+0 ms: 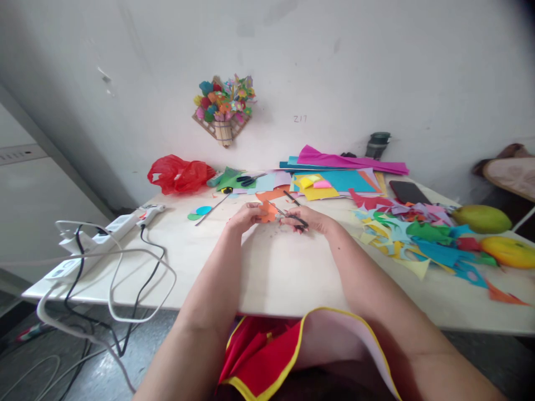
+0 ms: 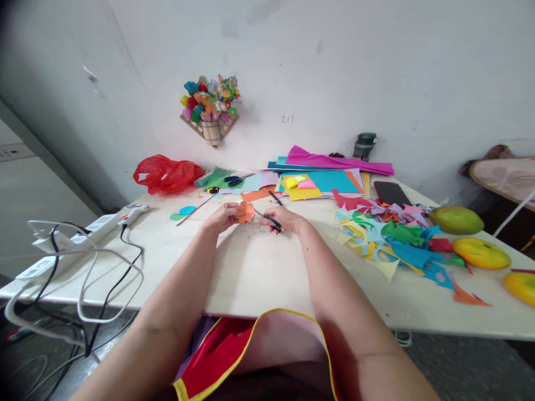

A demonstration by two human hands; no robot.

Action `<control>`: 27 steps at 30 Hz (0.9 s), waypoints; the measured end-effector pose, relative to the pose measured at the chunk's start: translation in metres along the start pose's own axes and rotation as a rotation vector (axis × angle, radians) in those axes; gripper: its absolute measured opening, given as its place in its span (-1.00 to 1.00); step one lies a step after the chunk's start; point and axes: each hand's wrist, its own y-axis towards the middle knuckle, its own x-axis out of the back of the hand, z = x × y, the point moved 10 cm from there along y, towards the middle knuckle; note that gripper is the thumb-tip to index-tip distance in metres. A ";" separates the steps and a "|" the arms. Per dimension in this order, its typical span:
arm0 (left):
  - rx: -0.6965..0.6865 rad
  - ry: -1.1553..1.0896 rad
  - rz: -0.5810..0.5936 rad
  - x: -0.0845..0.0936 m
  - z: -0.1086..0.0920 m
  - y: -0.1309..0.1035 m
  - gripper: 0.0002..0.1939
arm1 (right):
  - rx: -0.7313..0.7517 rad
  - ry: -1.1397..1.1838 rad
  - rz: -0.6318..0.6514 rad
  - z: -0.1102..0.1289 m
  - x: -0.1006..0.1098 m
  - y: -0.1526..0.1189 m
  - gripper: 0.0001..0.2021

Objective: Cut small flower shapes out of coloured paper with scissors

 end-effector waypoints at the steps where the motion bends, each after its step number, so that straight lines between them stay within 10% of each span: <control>1: -0.001 0.001 -0.001 0.000 0.000 0.000 -0.76 | 0.000 0.002 -0.003 0.000 0.000 0.000 -0.80; 27: 0.002 0.007 0.001 0.005 0.000 -0.001 -0.81 | -0.016 0.047 -0.022 0.003 0.001 -0.003 -0.85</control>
